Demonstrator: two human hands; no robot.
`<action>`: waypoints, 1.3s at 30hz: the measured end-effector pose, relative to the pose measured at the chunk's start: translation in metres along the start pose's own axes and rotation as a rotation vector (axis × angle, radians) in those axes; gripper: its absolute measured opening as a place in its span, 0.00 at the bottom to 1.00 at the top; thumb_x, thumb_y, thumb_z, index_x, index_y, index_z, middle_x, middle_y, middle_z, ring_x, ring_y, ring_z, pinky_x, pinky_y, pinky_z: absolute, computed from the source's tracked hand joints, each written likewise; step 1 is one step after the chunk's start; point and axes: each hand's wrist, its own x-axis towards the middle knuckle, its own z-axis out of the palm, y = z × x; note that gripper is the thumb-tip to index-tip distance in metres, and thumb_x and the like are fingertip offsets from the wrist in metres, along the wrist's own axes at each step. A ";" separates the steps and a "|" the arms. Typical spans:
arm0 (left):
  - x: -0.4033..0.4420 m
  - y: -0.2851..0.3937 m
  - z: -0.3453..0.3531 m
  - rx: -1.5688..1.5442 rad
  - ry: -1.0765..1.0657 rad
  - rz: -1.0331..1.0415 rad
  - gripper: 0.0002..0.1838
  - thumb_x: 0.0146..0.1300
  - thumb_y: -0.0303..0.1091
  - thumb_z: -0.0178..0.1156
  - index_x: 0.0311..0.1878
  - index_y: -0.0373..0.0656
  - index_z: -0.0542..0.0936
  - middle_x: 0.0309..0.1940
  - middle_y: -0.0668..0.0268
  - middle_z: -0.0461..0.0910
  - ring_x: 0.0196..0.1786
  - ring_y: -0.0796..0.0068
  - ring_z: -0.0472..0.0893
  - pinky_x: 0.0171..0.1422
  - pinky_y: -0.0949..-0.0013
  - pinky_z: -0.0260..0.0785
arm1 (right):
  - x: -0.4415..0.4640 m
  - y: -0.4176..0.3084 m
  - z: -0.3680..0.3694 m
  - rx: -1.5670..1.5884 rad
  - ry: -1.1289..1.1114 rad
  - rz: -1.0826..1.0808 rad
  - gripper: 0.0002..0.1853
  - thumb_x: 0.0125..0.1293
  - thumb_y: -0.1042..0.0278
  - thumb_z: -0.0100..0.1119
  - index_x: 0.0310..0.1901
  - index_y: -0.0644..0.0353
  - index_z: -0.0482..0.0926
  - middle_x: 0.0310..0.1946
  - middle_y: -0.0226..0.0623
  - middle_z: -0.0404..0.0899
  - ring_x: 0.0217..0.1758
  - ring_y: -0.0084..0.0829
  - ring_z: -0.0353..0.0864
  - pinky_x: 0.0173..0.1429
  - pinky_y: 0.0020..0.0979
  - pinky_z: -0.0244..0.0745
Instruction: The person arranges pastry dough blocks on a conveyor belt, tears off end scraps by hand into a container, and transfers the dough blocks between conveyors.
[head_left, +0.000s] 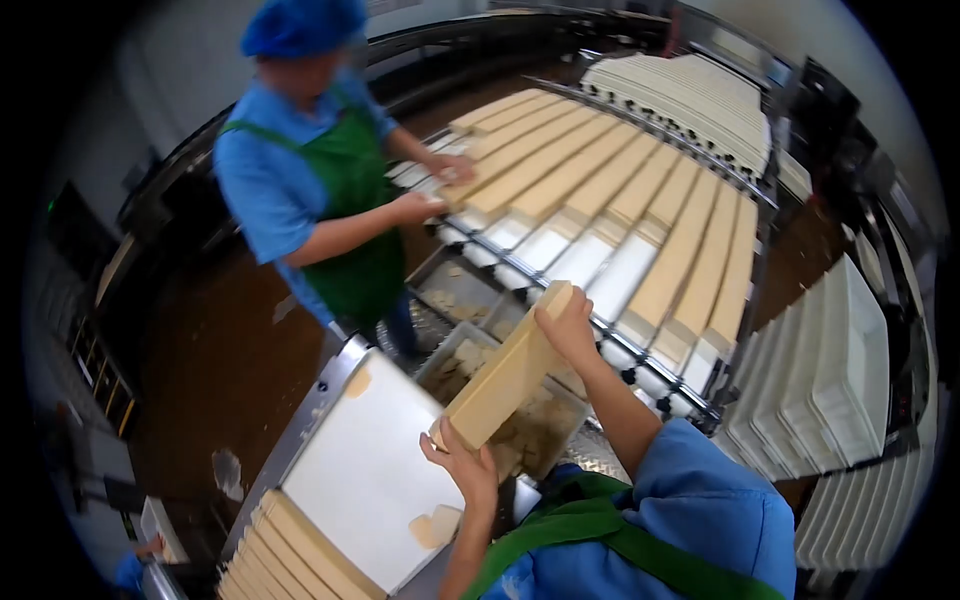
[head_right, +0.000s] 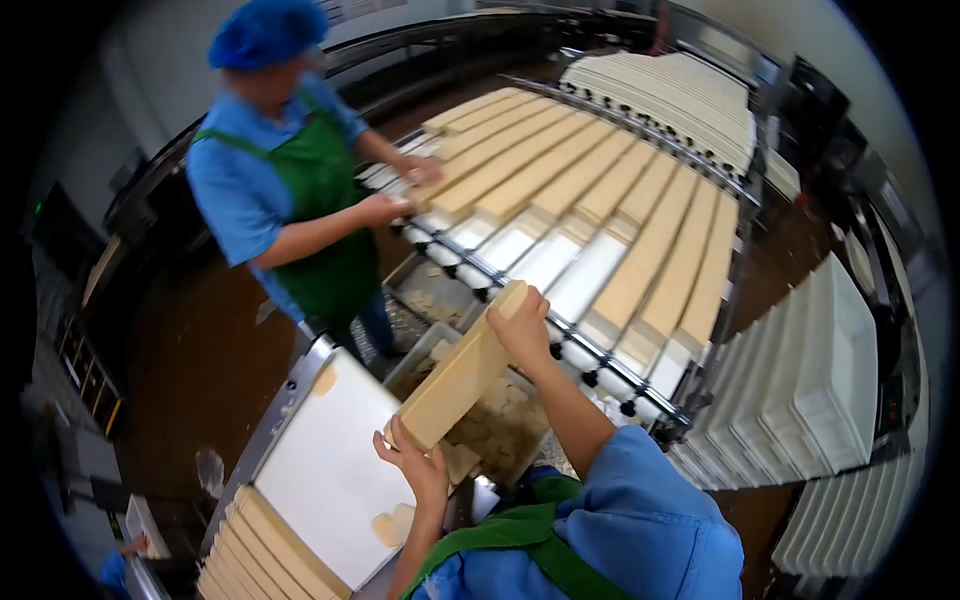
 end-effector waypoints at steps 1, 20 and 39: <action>0.005 0.016 0.012 0.002 -0.025 0.064 0.39 0.52 0.19 0.60 0.68 0.38 0.57 0.68 0.40 0.45 0.68 0.36 0.54 0.71 0.54 0.51 | 0.017 0.013 -0.017 -0.005 0.024 0.019 0.43 0.51 0.52 0.63 0.63 0.64 0.54 0.58 0.58 0.57 0.55 0.58 0.71 0.57 0.47 0.71; 0.069 0.143 0.165 -0.205 -0.459 0.224 0.27 0.65 0.28 0.57 0.68 0.48 0.65 0.67 0.43 0.52 0.63 0.49 0.67 0.61 0.62 0.69 | 0.270 0.151 -0.125 -0.638 -0.251 0.145 0.35 0.66 0.43 0.31 0.59 0.66 0.72 0.57 0.52 0.73 0.66 0.48 0.61 0.69 0.45 0.44; 0.094 0.138 0.245 -0.169 -0.442 0.288 0.26 0.65 0.27 0.54 0.67 0.44 0.66 0.63 0.48 0.59 0.63 0.56 0.65 0.61 0.66 0.66 | 0.286 0.165 -0.141 -0.690 -0.081 0.109 0.27 0.62 0.55 0.44 0.58 0.66 0.69 0.59 0.48 0.68 0.65 0.42 0.62 0.66 0.50 0.50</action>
